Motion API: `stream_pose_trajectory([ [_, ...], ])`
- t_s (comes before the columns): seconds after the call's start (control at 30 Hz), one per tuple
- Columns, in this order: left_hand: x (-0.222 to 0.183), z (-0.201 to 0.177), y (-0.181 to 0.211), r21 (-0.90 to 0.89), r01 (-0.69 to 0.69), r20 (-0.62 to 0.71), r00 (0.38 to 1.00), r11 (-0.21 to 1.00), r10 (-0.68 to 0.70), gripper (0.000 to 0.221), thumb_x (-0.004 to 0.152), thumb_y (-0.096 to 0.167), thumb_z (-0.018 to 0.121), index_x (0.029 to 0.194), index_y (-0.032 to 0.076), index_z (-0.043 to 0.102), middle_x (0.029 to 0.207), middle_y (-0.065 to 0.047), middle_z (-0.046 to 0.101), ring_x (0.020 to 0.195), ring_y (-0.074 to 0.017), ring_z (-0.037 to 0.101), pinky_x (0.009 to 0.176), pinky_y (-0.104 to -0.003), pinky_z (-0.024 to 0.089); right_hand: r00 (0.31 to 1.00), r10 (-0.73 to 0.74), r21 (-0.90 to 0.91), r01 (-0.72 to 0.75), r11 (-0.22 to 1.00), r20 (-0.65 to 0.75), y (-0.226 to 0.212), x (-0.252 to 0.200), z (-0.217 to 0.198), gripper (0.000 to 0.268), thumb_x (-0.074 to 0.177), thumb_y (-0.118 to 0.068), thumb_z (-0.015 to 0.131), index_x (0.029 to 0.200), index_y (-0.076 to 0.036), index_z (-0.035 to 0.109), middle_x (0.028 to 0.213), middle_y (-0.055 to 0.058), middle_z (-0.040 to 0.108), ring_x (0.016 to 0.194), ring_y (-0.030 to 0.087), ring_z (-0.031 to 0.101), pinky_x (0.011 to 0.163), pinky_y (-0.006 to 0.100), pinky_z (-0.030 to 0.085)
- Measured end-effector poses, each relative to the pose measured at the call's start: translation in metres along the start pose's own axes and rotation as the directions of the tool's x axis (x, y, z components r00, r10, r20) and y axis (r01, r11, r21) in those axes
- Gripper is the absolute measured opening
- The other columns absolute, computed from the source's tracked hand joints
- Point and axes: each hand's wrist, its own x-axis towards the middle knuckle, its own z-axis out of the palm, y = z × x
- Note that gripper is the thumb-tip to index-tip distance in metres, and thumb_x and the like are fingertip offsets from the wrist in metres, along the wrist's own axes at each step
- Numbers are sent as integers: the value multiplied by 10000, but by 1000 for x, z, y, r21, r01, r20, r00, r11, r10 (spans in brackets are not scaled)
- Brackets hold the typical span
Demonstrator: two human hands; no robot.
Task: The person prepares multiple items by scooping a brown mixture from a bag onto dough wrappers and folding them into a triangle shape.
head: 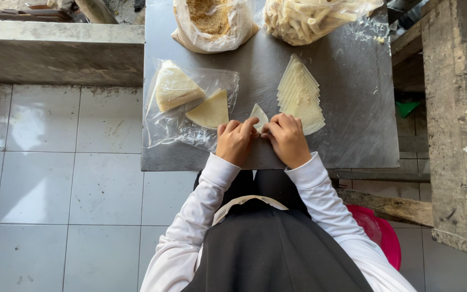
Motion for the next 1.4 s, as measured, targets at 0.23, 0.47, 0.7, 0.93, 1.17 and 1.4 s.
stream_pose_trajectory([
  [0.23,14,0,3,-153,347,61,938,925,-341,358,836,239,783,1152,164,631,839,60,765,904,-203,667,843,-440,348,941,325,3,-327,945,100,2,17,7,133,773,-222,851,816,-146,751,932,14,581,974,226,557,848,420,343],
  [0.47,7,6,1,-84,203,-13,979,976,-205,338,885,222,760,1200,188,642,894,96,763,903,-166,646,851,-415,350,972,208,-5,-209,978,109,11,15,9,119,824,-206,834,906,-154,765,1008,3,574,1030,221,539,895,424,327],
  [0.7,3,8,2,-56,153,-104,982,987,-159,282,896,177,748,1158,191,645,925,99,767,928,-160,636,896,-409,333,997,78,-60,-77,995,12,13,9,9,125,833,-197,850,934,-174,780,1046,-19,588,1028,208,534,935,413,335],
  [0.93,19,10,5,-116,323,-103,937,939,-335,349,802,171,781,1126,142,657,887,56,776,935,-215,622,870,-452,315,959,284,26,-284,958,18,17,22,15,150,754,-211,885,842,-161,775,994,11,558,1023,238,521,900,425,321],
  [1.17,11,16,-6,-45,119,-117,985,992,-124,345,869,117,725,1205,163,659,946,54,761,984,-206,612,876,-411,349,994,106,-12,-106,994,30,19,21,7,148,755,-165,850,882,-154,775,1016,14,570,1019,232,526,909,433,337],
  [1.4,10,10,4,-85,223,-67,971,971,-229,279,848,174,770,1105,163,664,888,57,774,943,-199,624,855,-446,315,988,152,-42,-152,988,-6,13,14,10,112,798,-162,847,885,-154,777,1028,-7,579,1053,233,533,924,428,357],
])
